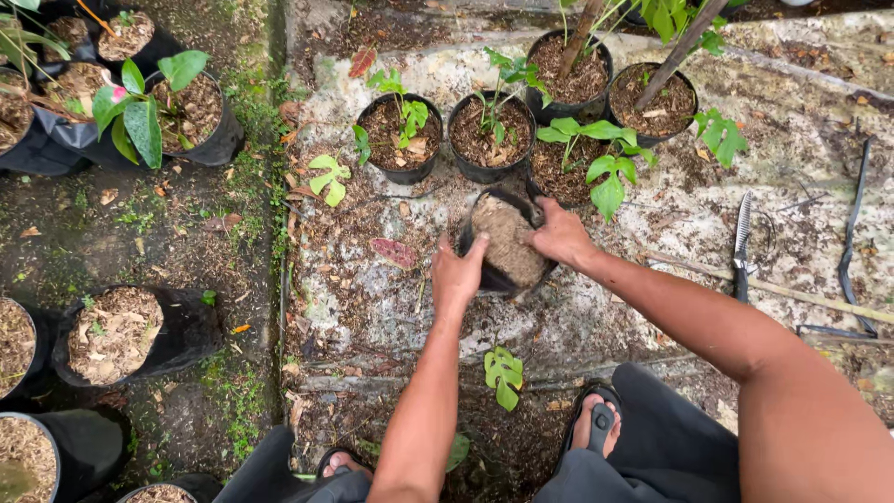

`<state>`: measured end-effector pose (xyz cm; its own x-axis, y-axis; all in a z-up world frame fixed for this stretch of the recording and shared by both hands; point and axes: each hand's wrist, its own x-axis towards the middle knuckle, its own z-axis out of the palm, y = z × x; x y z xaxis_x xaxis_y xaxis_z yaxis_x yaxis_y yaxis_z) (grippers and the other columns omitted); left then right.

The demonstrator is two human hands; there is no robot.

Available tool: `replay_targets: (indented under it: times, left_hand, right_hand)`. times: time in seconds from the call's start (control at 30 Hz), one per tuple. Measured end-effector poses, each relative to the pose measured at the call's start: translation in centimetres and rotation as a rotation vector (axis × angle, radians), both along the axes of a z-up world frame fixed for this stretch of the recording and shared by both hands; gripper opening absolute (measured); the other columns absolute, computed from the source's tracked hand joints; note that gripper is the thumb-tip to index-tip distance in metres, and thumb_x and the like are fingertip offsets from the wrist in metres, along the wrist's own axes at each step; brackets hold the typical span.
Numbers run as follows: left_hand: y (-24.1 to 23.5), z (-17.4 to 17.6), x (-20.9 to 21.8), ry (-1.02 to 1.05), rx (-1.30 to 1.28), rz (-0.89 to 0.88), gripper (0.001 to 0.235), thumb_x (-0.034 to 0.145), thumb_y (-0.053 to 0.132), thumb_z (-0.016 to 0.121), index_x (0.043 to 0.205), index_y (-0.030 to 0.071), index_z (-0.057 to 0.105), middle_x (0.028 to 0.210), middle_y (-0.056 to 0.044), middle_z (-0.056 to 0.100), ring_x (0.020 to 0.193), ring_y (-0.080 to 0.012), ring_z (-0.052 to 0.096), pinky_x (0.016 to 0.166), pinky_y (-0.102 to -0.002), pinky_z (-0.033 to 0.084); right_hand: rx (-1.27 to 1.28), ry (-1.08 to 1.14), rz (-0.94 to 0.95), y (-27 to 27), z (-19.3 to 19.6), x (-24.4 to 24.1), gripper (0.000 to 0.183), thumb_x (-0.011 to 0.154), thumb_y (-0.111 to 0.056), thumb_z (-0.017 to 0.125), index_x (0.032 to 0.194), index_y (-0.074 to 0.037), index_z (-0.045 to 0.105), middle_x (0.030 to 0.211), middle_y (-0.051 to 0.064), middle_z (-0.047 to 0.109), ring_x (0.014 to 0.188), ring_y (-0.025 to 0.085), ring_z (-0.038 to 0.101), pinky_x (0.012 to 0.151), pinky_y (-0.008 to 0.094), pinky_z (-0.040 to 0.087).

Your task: The person cuts a plant with a knife and places it into a nursery bag which they fill with a soil mixture by hand.

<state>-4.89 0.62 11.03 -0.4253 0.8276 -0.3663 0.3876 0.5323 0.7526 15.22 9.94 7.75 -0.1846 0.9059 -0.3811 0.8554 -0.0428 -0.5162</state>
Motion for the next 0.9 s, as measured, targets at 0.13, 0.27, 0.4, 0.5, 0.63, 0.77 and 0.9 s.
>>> replay_targets:
  times: [0.13, 0.27, 0.4, 0.5, 0.63, 0.77, 0.9]
  left_hand:
    - [1.6, -0.4, -1.1, -0.013, -0.069, -0.080, 0.093, 0.078, 0.040, 0.074, 0.157, 0.007, 0.036, 0.131, -0.026, 0.065, 0.122, -0.0398, 0.064, 0.109, -0.044, 0.047]
    - [2.1, -0.9, -1.1, 0.021, -0.153, -0.124, 0.093, 0.077, 0.032, 0.076, 0.156, 0.005, 0.034, 0.129, -0.025, 0.067, 0.120, -0.0396, 0.066, 0.108, -0.045, 0.047]
    - [2.3, -1.5, -1.0, -0.007, -0.228, -0.114, 0.094, 0.077, 0.026, 0.078, 0.156, 0.007, 0.031, 0.125, -0.028, 0.066, 0.118, -0.0407, 0.065, 0.105, -0.042, 0.049]
    - [1.8, -2.1, -0.1, 0.119, -0.147, -0.165, 0.050, 0.081, 0.021, 0.073, 0.128, 0.004, 0.068, 0.119, -0.025, 0.075, 0.114, -0.0399, 0.070, 0.103, -0.043, 0.053]
    - [0.9, -3.6, 3.8, -0.117, 0.065, -0.180, 0.052, 0.078, 0.019, 0.075, 0.126, 0.003, 0.063, 0.114, -0.020, 0.074, 0.106, -0.0344, 0.072, 0.096, -0.042, 0.055]
    - [0.0, -7.4, 10.8, -0.470, -0.117, -0.314, 0.068, 0.078, 0.017, 0.068, 0.144, 0.006, 0.054, 0.118, -0.020, 0.075, 0.098, -0.0339, 0.075, 0.086, -0.043, 0.060]
    - [-1.1, -12.8, 14.1, -0.642, 0.104, -0.396, 0.073, 0.089, 0.019, 0.077, 0.151, 0.000, 0.044, 0.141, -0.022, 0.060, 0.124, -0.0286, 0.059, 0.102, -0.039, 0.047]
  right_hand:
    - [-0.075, -0.172, 0.049, -0.2, -1.4, 0.3, 0.055, 0.084, -0.020, 0.070, 0.136, -0.004, 0.060, 0.093, 0.021, 0.073, 0.081, 0.032, 0.073, 0.075, 0.046, 0.062]
    - [-0.191, -0.154, -0.024, 0.6, -3.3, 0.9, 0.063, 0.086, -0.024, 0.069, 0.145, -0.007, 0.053, 0.083, 0.022, 0.070, 0.067, 0.031, 0.072, 0.061, 0.047, 0.059]
    - [-0.304, 0.230, -0.201, 0.6, -5.5, 0.8, 0.074, 0.073, -0.005, 0.070, 0.142, -0.007, 0.044, 0.095, 0.007, 0.059, 0.064, 0.031, 0.075, 0.059, 0.046, 0.067]
    - [0.351, -0.154, 0.177, 0.1, -6.0, 0.9, 0.054, 0.073, -0.013, 0.071, 0.127, -0.008, 0.072, 0.093, 0.022, 0.074, 0.081, 0.029, 0.073, 0.082, 0.040, 0.061]
    - [-0.014, -0.305, 0.064, 0.2, -3.6, 5.3, 0.054, 0.087, -0.011, 0.061, 0.141, -0.016, 0.062, 0.101, 0.017, 0.075, 0.078, 0.025, 0.074, 0.075, 0.039, 0.064]
    - [-0.187, -0.225, -0.050, 1.0, -0.1, 13.6, 0.058, 0.086, -0.006, 0.062, 0.142, -0.021, 0.063, 0.111, 0.014, 0.077, 0.086, 0.025, 0.075, 0.084, 0.039, 0.063]
    - [-0.594, 0.215, -0.123, 2.2, 0.9, 18.5, 0.064, 0.082, 0.002, 0.069, 0.146, 0.000, 0.060, 0.121, 0.025, 0.067, 0.108, 0.029, 0.064, 0.108, 0.053, 0.048]
